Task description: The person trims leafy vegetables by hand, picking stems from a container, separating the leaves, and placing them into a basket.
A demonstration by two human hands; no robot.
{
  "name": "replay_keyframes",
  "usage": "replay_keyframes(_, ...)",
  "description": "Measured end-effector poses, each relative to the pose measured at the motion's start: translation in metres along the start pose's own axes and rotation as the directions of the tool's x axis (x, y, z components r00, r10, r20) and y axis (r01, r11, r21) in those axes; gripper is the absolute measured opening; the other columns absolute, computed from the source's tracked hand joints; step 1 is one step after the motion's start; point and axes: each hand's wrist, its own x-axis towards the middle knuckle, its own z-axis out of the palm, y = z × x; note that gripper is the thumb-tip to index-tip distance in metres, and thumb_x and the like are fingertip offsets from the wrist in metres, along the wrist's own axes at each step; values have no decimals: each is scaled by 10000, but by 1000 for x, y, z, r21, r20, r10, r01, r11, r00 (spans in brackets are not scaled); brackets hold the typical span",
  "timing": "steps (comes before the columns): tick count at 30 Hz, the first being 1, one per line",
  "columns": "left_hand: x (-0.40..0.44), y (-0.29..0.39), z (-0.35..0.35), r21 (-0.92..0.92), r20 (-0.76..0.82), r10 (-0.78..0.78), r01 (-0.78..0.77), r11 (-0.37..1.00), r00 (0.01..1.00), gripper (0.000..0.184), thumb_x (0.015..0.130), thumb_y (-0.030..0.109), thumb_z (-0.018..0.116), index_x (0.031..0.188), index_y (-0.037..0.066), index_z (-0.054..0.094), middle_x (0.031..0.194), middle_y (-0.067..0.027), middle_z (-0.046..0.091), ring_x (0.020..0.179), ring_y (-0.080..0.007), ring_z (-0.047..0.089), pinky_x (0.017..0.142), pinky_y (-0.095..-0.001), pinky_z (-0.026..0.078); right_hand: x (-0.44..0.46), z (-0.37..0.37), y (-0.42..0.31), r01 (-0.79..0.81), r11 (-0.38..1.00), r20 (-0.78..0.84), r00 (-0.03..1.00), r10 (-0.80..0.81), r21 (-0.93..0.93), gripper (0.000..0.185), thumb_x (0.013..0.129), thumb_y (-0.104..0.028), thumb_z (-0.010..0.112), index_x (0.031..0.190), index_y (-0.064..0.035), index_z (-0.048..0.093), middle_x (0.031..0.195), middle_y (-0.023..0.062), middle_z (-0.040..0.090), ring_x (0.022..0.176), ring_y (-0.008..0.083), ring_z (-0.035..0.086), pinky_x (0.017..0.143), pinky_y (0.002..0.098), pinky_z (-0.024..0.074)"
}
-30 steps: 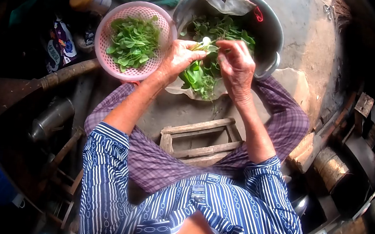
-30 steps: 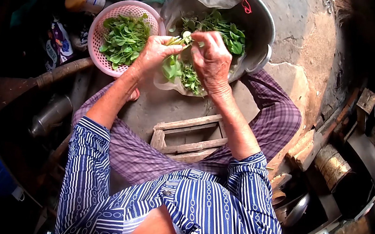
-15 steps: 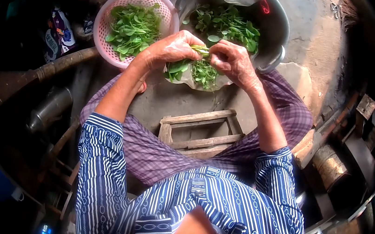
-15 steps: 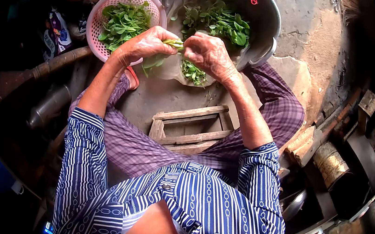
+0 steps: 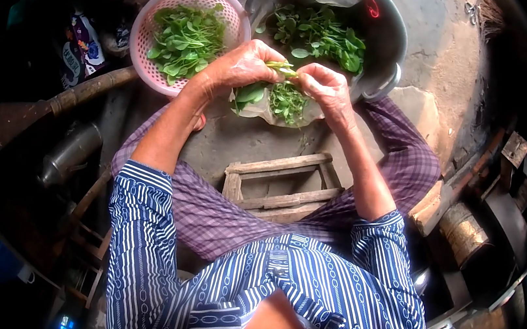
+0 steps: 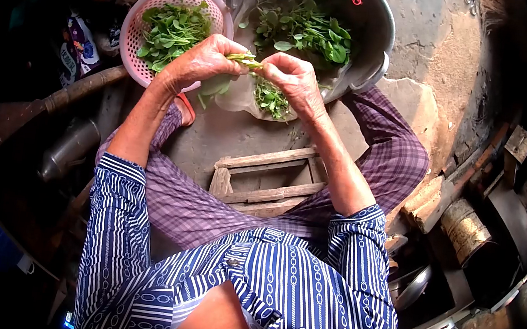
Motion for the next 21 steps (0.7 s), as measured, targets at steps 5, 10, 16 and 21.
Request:
replay_keyframes(5, 1, 1, 4, 179, -50, 13, -4, 984, 999, 126, 754, 120, 622, 770, -5, 621, 647, 39, 544, 612, -34, 469, 567, -221, 401, 3, 0, -7, 251, 697, 25, 948, -317, -672, 98, 754, -128, 581, 803, -47, 608, 675, 78, 561, 617, 179, 551, 575, 308, 447)
replay_keyframes(10, 1, 5, 6, 374, -64, 70, -41, 927, 996, 127, 759, 116, 610, 799, -4, 620, 612, 35, 522, 591, -44, 440, 554, -242, 384, 4, 1, -6, 331, 609, 108, 922, -372, -721, 82, 729, -113, 573, 783, -57, 598, 680, 104, 545, 612, 225, 553, 591, 316, 454)
replay_keyframes(16, 4, 2, 11, 294, -100, 56, -25, 956, 993, 117, 770, 104, 597, 820, 4, 630, 609, 35, 530, 593, -42, 442, 548, -230, 380, 7, 3, 2, 36, 998, -134, 990, -43, -57, 128, 798, -123, 558, 744, -14, 601, 648, -52, 513, 577, 29, 424, 541, 178, 340)
replay_keyframes(21, 3, 8, 13, 305, -133, 54, -11, 952, 990, 116, 787, 98, 596, 846, 8, 639, 628, 42, 548, 595, -38, 454, 543, -216, 385, 6, 2, 9, -25, 991, -265, 962, 60, 132, 132, 782, -136, 563, 735, -20, 602, 599, -53, 470, 523, 22, 361, 489, 178, 277)
